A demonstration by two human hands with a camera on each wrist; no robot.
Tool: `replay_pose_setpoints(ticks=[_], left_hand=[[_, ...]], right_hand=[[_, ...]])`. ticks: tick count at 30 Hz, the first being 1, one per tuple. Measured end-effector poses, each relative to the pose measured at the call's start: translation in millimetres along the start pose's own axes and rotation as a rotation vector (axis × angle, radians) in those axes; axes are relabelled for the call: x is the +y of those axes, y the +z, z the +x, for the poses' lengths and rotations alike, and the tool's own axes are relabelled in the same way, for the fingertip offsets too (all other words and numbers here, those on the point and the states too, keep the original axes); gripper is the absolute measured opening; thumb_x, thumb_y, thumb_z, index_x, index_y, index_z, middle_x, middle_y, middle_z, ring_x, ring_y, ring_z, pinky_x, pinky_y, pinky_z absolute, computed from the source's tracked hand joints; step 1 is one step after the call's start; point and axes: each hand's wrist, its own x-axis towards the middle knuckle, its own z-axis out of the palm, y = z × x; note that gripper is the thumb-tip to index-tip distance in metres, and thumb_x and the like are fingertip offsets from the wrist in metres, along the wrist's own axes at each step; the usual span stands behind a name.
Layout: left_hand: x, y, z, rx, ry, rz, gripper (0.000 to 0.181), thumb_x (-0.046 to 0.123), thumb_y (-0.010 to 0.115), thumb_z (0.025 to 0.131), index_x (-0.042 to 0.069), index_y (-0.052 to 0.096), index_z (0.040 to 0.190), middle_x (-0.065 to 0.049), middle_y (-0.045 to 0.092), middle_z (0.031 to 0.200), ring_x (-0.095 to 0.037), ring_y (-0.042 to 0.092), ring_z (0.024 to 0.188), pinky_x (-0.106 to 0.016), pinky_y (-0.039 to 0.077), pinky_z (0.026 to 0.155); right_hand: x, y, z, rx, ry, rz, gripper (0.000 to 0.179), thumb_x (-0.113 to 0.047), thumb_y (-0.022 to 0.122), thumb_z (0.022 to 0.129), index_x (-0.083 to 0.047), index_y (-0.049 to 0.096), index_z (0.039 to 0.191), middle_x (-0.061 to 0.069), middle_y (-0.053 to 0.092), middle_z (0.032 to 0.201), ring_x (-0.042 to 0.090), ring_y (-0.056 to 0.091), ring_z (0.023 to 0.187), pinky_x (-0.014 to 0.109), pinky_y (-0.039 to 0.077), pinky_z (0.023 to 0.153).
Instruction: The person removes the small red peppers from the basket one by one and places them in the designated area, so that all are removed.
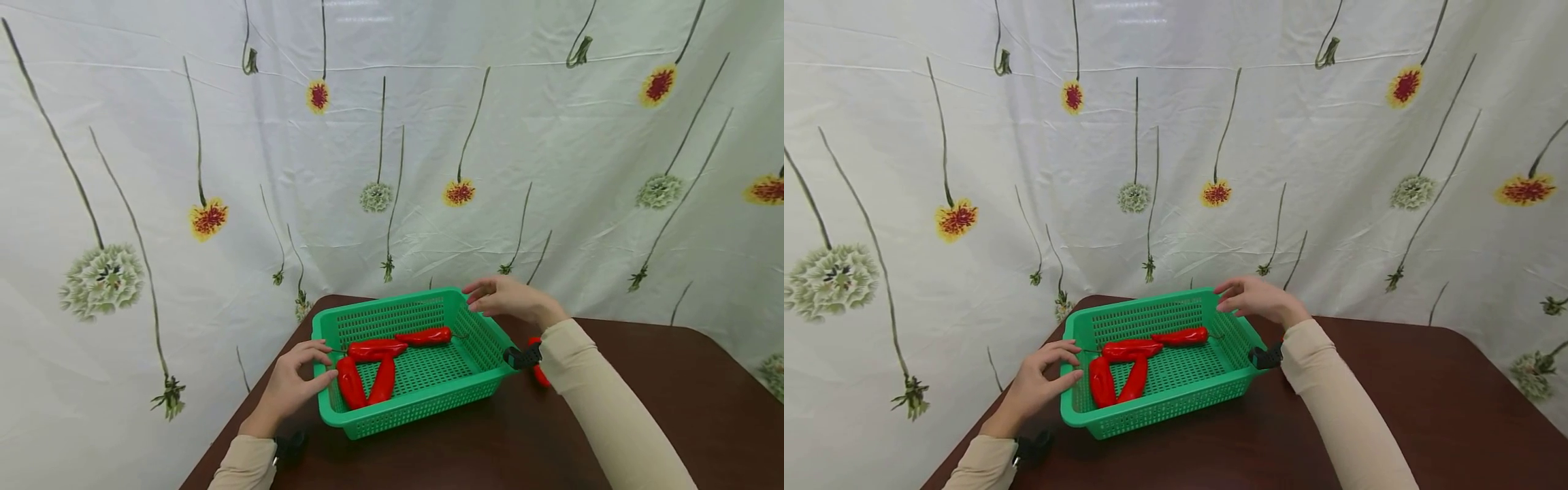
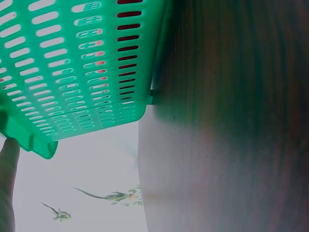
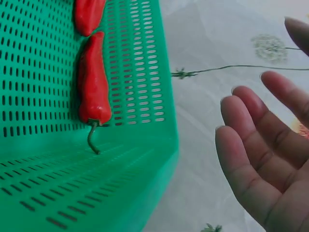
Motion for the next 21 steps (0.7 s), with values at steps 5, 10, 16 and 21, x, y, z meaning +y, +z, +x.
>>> replay_pose_setpoints(ticks=[5, 10, 16, 21], left_hand=[[1.7, -0.4, 0.0, -0.004, -0.005, -0.005, 0.016, 0.008, 0.081, 0.081, 0.020, 0.071, 0.085, -0.011, 0.072, 0.112, -0.029, 0.060, 0.121, -0.055, 0.052, 0.097], [2.5, -1.8, -0.4, -0.003, -0.001, -0.003, 0.013, 0.007, 0.081, 0.080, 0.015, 0.071, 0.084, -0.010, 0.073, 0.111, -0.030, 0.060, 0.120, -0.058, 0.052, 0.096], [1.1, -2.3, -0.8, -0.007, -0.003, -0.005, 0.014, 0.007, 0.081, 0.080, 0.017, 0.071, 0.084, -0.009, 0.073, 0.111, -0.030, 0.060, 0.120, -0.057, 0.052, 0.096], [-0.1, -1.6, -0.2, 0.000, 0.000, -0.002, 0.016, 0.007, 0.081, 0.080, 0.018, 0.071, 0.083, -0.011, 0.073, 0.111, -0.030, 0.061, 0.119, -0.056, 0.053, 0.095]], right_hand=[[2, 7, 19.9, -0.055, 0.044, -0.021, 0.052, -0.020, 0.063, 0.098, -0.003, 0.046, 0.145, 0.025, 0.051, 0.144, 0.040, 0.052, 0.131, 0.056, 0.042, 0.110], [5, 15, 38.3, -0.073, 0.062, -0.030, 0.050, -0.018, 0.063, 0.099, -0.002, 0.047, 0.143, 0.023, 0.052, 0.144, 0.039, 0.053, 0.130, 0.055, 0.044, 0.109], [6, 22, 52.9, -0.081, 0.074, 0.010, 0.048, -0.012, 0.064, 0.097, 0.000, 0.049, 0.141, 0.025, 0.053, 0.140, 0.036, 0.056, 0.125, 0.057, 0.043, 0.109], [8, 25, 58.2, -0.075, 0.091, 0.003, 0.047, -0.010, 0.063, 0.097, 0.001, 0.049, 0.141, 0.029, 0.048, 0.144, 0.034, 0.057, 0.124, 0.058, 0.041, 0.109]])
